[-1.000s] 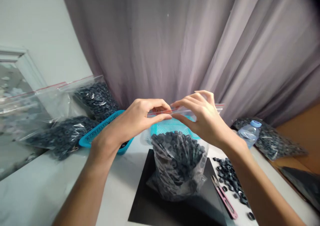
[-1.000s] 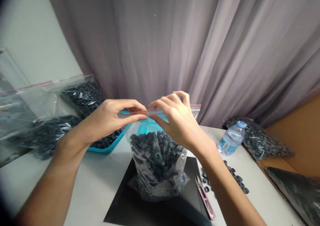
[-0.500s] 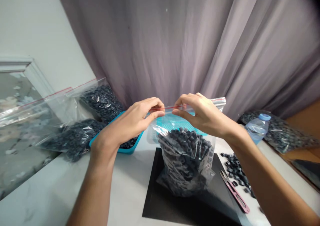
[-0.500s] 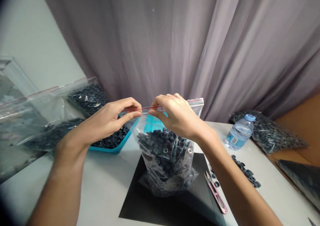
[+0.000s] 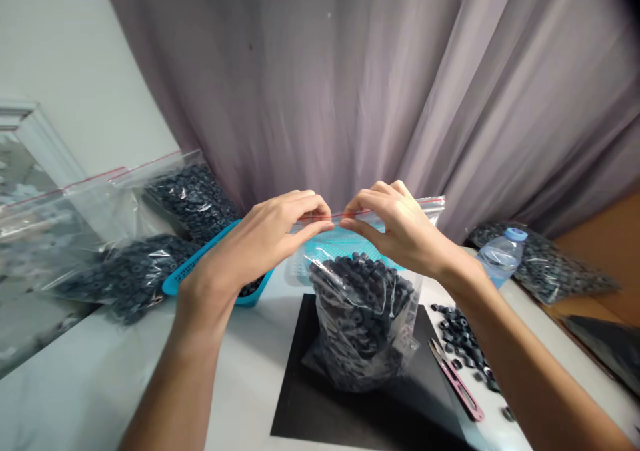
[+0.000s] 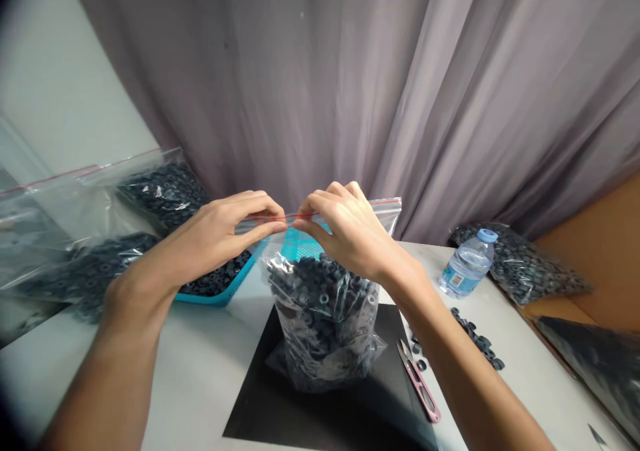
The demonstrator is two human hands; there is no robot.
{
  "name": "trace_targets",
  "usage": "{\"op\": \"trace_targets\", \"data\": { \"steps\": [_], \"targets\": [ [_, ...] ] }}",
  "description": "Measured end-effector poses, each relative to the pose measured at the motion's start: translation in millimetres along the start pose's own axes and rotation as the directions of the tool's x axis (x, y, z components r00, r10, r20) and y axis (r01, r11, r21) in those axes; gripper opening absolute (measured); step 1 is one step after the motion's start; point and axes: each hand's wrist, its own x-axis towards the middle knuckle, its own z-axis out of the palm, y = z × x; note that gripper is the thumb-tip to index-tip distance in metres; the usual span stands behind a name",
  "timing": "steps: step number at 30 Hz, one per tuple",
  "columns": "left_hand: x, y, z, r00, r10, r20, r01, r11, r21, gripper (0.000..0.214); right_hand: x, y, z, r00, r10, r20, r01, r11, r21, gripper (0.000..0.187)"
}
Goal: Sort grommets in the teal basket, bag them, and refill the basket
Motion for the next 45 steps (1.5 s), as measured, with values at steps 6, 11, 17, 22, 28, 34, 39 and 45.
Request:
{"op": "trace_targets", "data": {
  "steps": [6, 11, 17, 22, 28, 34, 39, 45],
  "targets": [
    [2.7, -0.4, 2.1, 0.996, 0.089, -0.016, -0.087, 0.99, 0.112, 0.012, 2.0, -0.2, 0.0, 1.0, 0.02, -0.023, -0.018, 0.999, 0.047, 0.018],
    [1.1, 7.2, 0.2, 0.998, 0.046, -0.032, -0.044, 0.997, 0.056, 0.02, 1.8, -2.5, -5.9, 1.0, -0.002, -0.025, 0.002, 1.0, 0.01, 0.015],
    [4.9, 3.8, 1.4, 0.998, 0.055, -0.038, -0.058, 0.993, -0.102, 0.015, -5.8, -1.9, -25.3, 0.995, 0.05, 0.087, -0.052, 0.999, 0.016, 0.013],
    [3.4, 5.5, -2.7, 0.997, 0.075, -0.034, -0.075, 0.997, -0.012, 0.012, -4.0, -1.9, -28.9, 0.994, 0.051, 0.095, -0.052, 0.999, 0.007, 0.009],
    [6.8, 4.9, 7.1, 0.996, 0.047, -0.076, -0.054, 0.995, -0.087, 0.013, -2.7, 0.6, -27.6, 0.997, 0.02, 0.081, -0.02, 1.0, 0.002, 0.011],
    [11.5, -4.7, 12.5, 0.988, 0.096, -0.118, -0.104, 0.992, -0.066, 0.016, -9.6, 8.2, -41.5, 0.984, 0.124, 0.127, -0.126, 0.992, 0.008, 0.009],
    [10.5, 3.2, 9.6, 0.986, 0.144, -0.078, -0.124, 0.968, 0.218, 0.012, -13.0, 15.8, -44.4, 0.98, 0.104, 0.167, -0.129, 0.981, 0.143, 0.012],
    [15.4, 12.5, 19.9, 0.97, 0.228, -0.091, -0.185, 0.924, 0.334, 0.021, -14.6, 16.3, -43.5, 0.984, 0.111, 0.14, -0.135, 0.974, 0.184, 0.015]
  ]
}}
